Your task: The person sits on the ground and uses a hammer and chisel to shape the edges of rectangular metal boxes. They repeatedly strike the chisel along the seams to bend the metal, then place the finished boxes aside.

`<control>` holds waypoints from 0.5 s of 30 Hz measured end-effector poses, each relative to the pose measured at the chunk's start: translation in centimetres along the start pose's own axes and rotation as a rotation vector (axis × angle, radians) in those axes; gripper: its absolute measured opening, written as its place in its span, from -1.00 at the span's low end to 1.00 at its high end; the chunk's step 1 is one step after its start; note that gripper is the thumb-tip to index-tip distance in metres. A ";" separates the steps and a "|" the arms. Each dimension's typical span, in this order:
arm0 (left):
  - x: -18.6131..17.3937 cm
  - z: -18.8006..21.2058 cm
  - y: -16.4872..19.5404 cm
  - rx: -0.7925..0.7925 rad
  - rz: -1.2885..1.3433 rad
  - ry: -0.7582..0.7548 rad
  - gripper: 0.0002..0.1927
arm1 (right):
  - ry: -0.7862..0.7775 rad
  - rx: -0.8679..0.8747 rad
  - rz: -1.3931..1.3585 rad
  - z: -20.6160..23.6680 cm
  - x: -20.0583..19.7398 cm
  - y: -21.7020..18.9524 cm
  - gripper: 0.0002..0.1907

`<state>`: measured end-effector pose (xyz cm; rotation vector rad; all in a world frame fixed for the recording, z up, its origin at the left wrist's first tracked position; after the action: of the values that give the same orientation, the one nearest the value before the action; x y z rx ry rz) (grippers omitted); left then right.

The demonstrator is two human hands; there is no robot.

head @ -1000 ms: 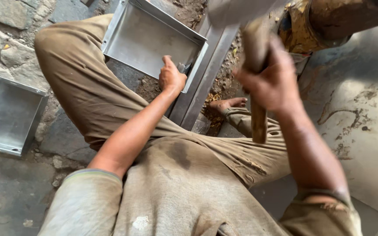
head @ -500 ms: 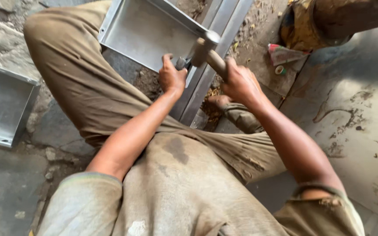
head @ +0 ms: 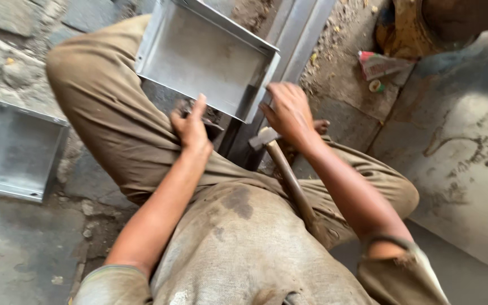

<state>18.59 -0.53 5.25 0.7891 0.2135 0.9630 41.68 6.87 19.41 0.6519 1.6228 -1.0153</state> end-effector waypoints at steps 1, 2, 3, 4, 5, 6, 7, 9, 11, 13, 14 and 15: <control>0.0 -0.4 -0.5 0.029 -0.068 0.030 -0.44 | -0.037 -0.047 0.012 -2.9 1.6 -0.2 -0.51; -0.3 -1.1 -0.7 0.057 -0.136 0.067 -0.41 | -0.176 -0.062 0.128 -5.1 4.1 -0.2 -0.57; -0.3 -1.8 -1.5 -0.002 -0.089 0.047 -0.44 | -0.313 -0.075 0.245 -6.5 6.6 -0.3 -0.63; -0.1 -2.5 -2.3 -0.063 -0.043 0.022 -0.47 | -0.448 -0.083 0.366 -7.0 8.8 -0.1 -0.67; 0.2 -3.3 -2.8 -0.124 0.002 -0.010 -0.49 | -0.509 -0.056 0.332 -7.6 10.2 0.0 -0.67; 0.3 -3.9 -3.2 -0.154 0.010 -0.026 -0.51 | -0.575 -0.027 0.297 -7.5 11.5 0.0 -0.65; 0.4 -4.4 -3.7 -0.189 0.018 -0.038 -0.52 | -0.647 0.002 0.263 -7.0 12.5 0.0 -0.64; 0.5 -5.1 -4.2 -0.230 0.014 -0.052 -0.56 | -0.569 -0.075 0.296 -6.4 12.2 -0.7 -0.64; 0.5 -5.4 -4.6 -0.249 -0.024 -0.064 -0.61 | -0.544 -0.118 0.342 -5.8 11.5 -0.9 -0.69; 0.6 -5.4 -4.7 -0.254 0.017 -0.088 -0.61 | -0.575 -0.145 0.395 -5.5 11.2 -1.0 -0.76; 0.7 -5.3 -4.7 -0.263 0.033 -0.106 -0.61 | -0.593 -0.142 0.375 -5.7 11.2 -1.1 -0.75; 0.8 -5.2 -4.6 -0.258 0.023 -0.124 -0.63 | -0.604 -0.135 0.363 -6.0 11.2 -1.1 -0.74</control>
<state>19.50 1.28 -1.39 0.6125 -0.0277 0.9373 34.61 10.59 9.46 0.4637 0.9886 -0.7311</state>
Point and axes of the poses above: each hand's wrist, its own z-axis away from the middle knuckle, its own x-axis out of the palm, y = z × x, the point moved 8 cm from there along -z, towards the middle knuckle, and after that the axes turned 1 degree about y, right-handed, at the moved point
